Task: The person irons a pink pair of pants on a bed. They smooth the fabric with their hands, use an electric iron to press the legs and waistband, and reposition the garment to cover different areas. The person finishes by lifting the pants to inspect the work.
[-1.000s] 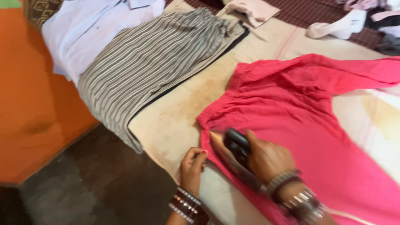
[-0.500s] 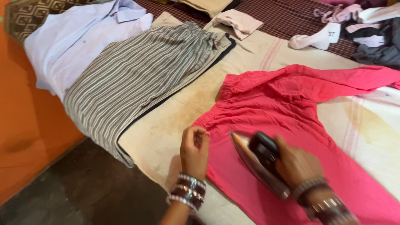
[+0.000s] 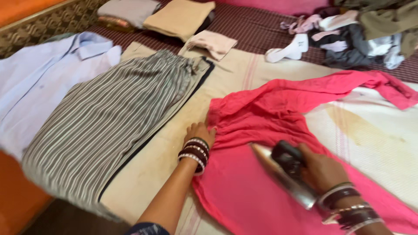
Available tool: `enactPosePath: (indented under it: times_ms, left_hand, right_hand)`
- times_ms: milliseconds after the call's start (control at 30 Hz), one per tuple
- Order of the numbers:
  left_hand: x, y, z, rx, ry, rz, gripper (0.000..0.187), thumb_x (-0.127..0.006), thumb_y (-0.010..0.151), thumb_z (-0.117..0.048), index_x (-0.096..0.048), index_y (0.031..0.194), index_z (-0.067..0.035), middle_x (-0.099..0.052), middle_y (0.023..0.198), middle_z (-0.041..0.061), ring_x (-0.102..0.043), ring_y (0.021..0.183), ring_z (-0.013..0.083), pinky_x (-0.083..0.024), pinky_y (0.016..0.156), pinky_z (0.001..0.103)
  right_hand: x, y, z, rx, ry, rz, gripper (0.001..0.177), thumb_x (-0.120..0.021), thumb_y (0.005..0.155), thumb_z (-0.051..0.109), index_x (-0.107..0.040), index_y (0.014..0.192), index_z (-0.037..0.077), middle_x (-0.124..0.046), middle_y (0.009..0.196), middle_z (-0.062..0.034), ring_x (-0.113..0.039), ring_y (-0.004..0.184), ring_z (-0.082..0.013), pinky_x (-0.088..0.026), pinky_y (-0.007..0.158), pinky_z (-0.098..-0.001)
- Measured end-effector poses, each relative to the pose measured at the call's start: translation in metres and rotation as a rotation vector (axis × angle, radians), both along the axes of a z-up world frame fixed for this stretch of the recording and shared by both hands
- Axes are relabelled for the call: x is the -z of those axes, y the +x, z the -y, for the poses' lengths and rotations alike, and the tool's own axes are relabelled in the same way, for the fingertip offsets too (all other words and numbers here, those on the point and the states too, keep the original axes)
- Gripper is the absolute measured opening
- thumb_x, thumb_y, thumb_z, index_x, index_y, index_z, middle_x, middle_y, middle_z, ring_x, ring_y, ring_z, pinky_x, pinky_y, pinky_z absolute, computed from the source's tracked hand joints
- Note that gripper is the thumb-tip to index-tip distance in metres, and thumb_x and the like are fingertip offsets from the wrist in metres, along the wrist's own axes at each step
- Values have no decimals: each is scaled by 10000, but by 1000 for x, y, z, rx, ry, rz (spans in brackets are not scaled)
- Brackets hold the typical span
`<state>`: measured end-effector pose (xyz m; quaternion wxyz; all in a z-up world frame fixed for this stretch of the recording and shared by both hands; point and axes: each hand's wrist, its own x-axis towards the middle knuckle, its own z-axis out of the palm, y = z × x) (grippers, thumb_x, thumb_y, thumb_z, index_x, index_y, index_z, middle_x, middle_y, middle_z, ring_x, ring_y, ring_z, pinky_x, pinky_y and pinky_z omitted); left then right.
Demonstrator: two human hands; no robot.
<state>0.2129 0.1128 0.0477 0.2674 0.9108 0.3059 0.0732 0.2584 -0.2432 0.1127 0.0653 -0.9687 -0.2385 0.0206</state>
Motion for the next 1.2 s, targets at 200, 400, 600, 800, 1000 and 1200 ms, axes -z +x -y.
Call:
enactPosePath:
  times_ms: [200,400,600,800,1000,1200]
  left_hand:
    - [10,23,-27,158,-278,-99,551,-772,808,-538,-723,921,-1,-720,898,198,-717,875,342,-552,818,418]
    - [33,20,-41,81,-328,355,474,-698,921,-487,-621,857,-24,-668,776,162,-611,682,279,-507,680,407]
    - [45,13,-46,108,-504,460,424,-714,947,-434,-637,797,-45,-546,645,22,-459,623,98,-430,584,294]
    - [51,15,-51,95,-500,496,384,-740,959,-367,-639,806,-30,-587,678,-1,-473,633,69,-430,570,268]
    - [42,8,-43,126,-616,605,253,-707,968,-238,-672,821,-35,-735,801,-46,-594,731,0,-515,664,203]
    - [29,6,-36,7,-638,440,305,-708,996,-277,-673,824,-28,-568,632,-9,-426,583,69,-380,531,266]
  right_hand:
    - [-12,26,60,369,-124,-65,384,-612,942,357,-544,1312,277,-773,923,-226,-757,908,-438,-572,824,-554]
    - [-16,26,23,163,-122,-178,461,-619,869,358,-513,1317,329,-772,907,-168,-757,881,-393,-569,809,-527]
    - [-10,15,-90,-142,11,-22,430,-597,822,193,-535,1246,227,-741,851,-152,-722,791,-391,-543,671,-547]
    - [-15,17,-132,-202,-4,-2,310,-583,897,229,-536,1201,186,-732,812,-173,-712,759,-399,-533,631,-574]
    - [-21,60,-23,125,-45,26,359,-616,885,313,-548,1230,238,-737,856,-206,-724,795,-438,-555,680,-576]
    - [-18,69,20,222,-142,-14,320,-613,908,305,-559,1218,247,-756,876,-205,-733,855,-437,-559,762,-562]
